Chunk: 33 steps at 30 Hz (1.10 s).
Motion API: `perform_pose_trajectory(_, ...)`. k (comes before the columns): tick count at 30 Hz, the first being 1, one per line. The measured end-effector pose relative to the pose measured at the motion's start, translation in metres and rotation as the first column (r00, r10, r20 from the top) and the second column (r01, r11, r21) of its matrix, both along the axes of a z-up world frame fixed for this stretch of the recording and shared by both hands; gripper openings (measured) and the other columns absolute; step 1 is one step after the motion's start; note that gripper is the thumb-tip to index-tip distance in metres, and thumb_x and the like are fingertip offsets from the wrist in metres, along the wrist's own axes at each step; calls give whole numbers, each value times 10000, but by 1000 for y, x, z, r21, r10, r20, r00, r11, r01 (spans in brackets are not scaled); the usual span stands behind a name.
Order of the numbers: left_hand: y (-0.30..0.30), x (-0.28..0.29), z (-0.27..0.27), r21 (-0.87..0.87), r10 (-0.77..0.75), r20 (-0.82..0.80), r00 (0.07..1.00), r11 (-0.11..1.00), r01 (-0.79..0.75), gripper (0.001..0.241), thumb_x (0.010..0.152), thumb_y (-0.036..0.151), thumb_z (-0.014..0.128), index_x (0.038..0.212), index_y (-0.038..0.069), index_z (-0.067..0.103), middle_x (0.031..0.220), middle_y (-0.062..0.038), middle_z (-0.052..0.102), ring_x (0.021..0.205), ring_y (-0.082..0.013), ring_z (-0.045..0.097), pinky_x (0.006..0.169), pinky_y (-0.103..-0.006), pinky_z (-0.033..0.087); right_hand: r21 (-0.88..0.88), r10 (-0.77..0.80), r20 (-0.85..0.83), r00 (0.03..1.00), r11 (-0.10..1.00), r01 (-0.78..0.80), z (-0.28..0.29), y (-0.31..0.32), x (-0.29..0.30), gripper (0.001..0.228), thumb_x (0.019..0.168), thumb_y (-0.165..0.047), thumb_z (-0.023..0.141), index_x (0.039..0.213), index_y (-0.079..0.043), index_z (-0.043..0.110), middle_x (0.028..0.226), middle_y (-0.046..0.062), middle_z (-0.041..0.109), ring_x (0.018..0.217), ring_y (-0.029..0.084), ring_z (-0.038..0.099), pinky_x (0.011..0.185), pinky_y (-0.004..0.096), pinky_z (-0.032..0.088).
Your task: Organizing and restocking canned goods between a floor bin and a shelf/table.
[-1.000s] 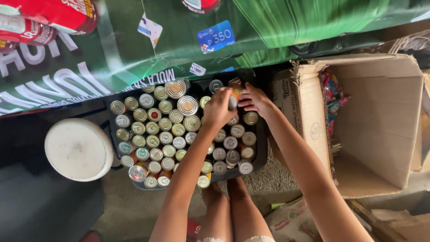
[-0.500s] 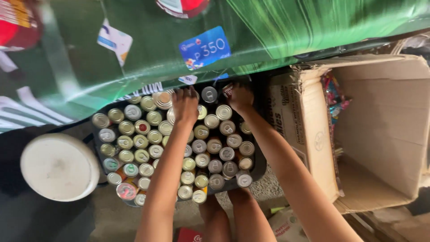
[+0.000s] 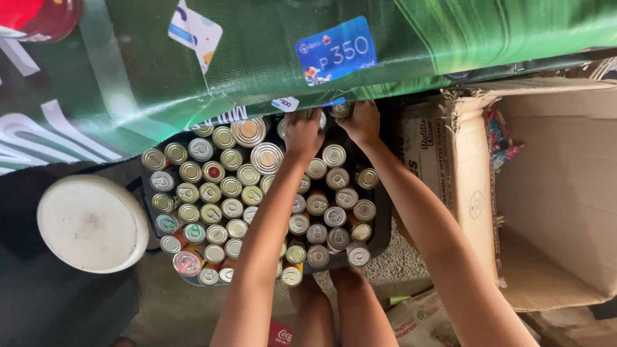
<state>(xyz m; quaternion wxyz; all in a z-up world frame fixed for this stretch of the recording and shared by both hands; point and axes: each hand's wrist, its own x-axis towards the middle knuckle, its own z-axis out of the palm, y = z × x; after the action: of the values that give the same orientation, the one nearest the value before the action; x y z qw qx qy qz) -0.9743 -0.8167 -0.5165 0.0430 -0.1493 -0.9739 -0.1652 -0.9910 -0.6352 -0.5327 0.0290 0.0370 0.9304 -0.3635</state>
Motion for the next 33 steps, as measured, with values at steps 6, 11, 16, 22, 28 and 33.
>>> perform_pose_trajectory(6, -21, -11, -40, -234, -53, -94, 994, 972, 30, 420, 783, 57, 754, 1195, 99, 682, 1186, -155, 675, 1086, -379, 670, 892, -502, 537, 12, 2, -193, 981, 1000, 0, -26, -16, 3, 606, 622, -193, 883, 1173, -72, 660, 1130, 212, 697, 1072, 448, 625, 944, 509, 531)
perform_pose_trajectory(11, -49, -16, -49, -180, 26, 150, 988, 984, 2, 369, 781, 7, 687, 1146, 61, 688, 1155, -198, 684, 1067, -429, 662, 892, -530, 544, 40, 260, -116, 959, 965, -257, -58, -39, 18, 677, 634, -231, 889, 1223, -20, 631, 1170, 245, 673, 1121, 455, 608, 961, 511, 514)
perform_pose_trajectory(16, -61, -29, -40, 100, -124, 189, 974, 989, 107, 451, 685, -5, 685, 1136, 20, 674, 1146, -271, 656, 1049, -495, 616, 836, -561, 507, -172, 401, 37, 915, 905, -390, -43, -60, 27, 841, 594, -269, 924, 1321, -14, 587, 1288, 270, 615, 1197, 441, 588, 1009, 476, 491)
perform_pose_trajectory(22, -62, -25, -47, 30, -149, 338, 929, 989, 148, 371, 809, 23, 668, 1172, 100, 661, 1182, -200, 691, 1115, -433, 652, 918, -548, 520, -565, 447, 244, 861, 787, -249, -93, -35, 38, 1007, 705, -324, 936, 1489, 34, 416, 1491, 264, 510, 1342, 316, 530, 1087, 404, 460)
perform_pose_trajectory(28, -54, -1, -3, 118, -196, 108, 975, 976, 183, 690, 709, 192, 729, 1379, 123, 573, 1312, -253, 546, 1173, -480, 551, 919, -596, 471, -520, 180, 442, 879, 849, 88, -30, -12, 71, 762, 848, -325, 799, 1486, -42, 495, 1346, 173, 687, 1087, 213, 742, 996, 345, 550)
perform_pose_trajectory(33, -39, 17, -25, -83, -51, 149, 987, 994, 64, 690, 818, 269, 691, 1465, 125, 502, 1388, -291, 491, 1221, -515, 513, 1038, -627, 408, -455, 79, 344, 935, 886, 93, -56, -16, 93, 528, 800, -302, 821, 1265, -81, 708, 1076, 105, 800, 954, 191, 773, 848, 323, 607)
